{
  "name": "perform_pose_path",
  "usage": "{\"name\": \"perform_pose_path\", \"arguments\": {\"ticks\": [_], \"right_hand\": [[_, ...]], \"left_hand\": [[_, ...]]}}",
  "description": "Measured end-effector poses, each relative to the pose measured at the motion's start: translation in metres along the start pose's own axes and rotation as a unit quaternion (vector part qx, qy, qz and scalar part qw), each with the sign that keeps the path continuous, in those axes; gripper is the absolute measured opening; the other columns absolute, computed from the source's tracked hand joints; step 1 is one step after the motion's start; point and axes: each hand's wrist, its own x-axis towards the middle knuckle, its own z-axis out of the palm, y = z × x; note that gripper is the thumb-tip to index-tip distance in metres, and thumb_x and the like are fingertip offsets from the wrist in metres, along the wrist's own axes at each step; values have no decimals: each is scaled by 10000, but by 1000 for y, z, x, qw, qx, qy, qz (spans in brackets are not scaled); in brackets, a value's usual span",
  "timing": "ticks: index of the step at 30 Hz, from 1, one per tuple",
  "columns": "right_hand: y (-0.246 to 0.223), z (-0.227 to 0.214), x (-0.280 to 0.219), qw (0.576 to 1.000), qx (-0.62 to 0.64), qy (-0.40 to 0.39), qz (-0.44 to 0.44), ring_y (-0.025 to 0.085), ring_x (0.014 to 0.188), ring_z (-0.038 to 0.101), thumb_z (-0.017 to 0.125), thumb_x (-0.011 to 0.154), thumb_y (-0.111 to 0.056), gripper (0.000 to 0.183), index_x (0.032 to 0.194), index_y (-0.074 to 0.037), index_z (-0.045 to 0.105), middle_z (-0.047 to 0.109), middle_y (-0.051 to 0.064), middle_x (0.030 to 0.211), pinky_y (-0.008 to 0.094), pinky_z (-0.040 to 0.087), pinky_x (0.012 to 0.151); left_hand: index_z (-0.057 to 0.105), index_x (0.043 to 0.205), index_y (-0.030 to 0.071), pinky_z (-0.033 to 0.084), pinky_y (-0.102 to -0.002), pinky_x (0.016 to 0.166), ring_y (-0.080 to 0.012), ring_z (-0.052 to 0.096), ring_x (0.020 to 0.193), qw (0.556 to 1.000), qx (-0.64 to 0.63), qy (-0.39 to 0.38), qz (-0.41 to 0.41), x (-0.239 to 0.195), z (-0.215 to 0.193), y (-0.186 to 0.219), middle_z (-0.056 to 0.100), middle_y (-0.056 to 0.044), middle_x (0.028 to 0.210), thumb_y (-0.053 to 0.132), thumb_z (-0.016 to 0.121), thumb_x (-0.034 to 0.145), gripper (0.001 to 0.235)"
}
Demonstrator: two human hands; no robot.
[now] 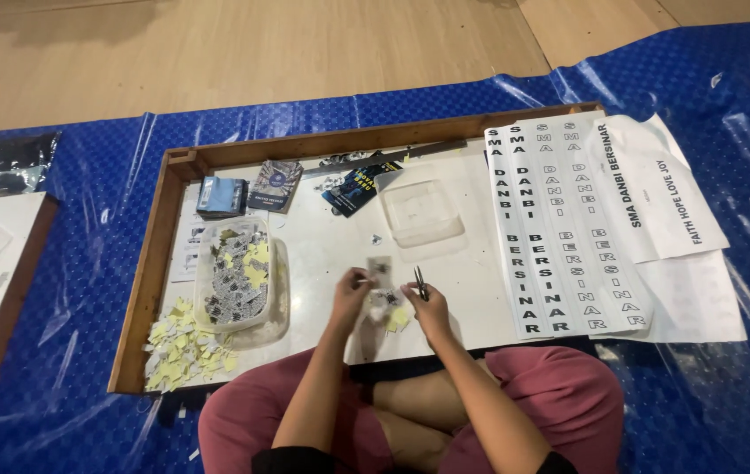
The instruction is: Cutting out small printed labels from a sheet using scissors
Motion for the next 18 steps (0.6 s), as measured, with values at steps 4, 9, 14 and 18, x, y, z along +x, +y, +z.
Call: {"name": "perform_pose_path", "arguments": {"ticks": [4, 9, 14, 18], "right_hand": [[-4, 1, 1, 997, 64, 0, 31, 92, 412, 451, 823, 863, -252, 323, 1063, -11, 741, 460, -2, 534, 214, 397, 415], [-31, -16, -11, 984, 46, 168, -27, 97, 633, 511, 665, 930, -200, 177, 1026, -54, 697, 541, 6, 729, 235, 429, 564], [-5, -14, 7, 978, 60, 200, -11, 120, 519, 552, 706, 922, -277, 211, 1028, -94, 701, 581, 7, 692, 241, 474, 494], [2, -13, 15, 978, 57, 199, -19, 137, 486, 574, 717, 909, -277, 232, 1024, -75, 711, 574, 20, 660, 246, 464, 452]], "left_hand": [[651, 999, 90, 484, -314, 801, -176, 620, 843, 997, 58, -56, -5, 2, 15, -28, 695, -70, 921, 127, 799, 836, 224], [474, 1328, 229, 391, -578, 1041, -327, 469, 1235, 814, 555, -151, 79, -41, 37, 21, 437, -50, 1346, 485, 791, 809, 659], [625, 1140, 197, 414, -511, 1000, -310, 529, 1196, 802, 561, -199, 55, -17, 18, -23, 536, -78, 1258, 297, 759, 854, 331], [723, 954, 257, 475, -489, 953, -240, 568, 1133, 783, 586, -184, 102, -1, -23, -42, 614, 34, 1184, 187, 706, 861, 117]]}}
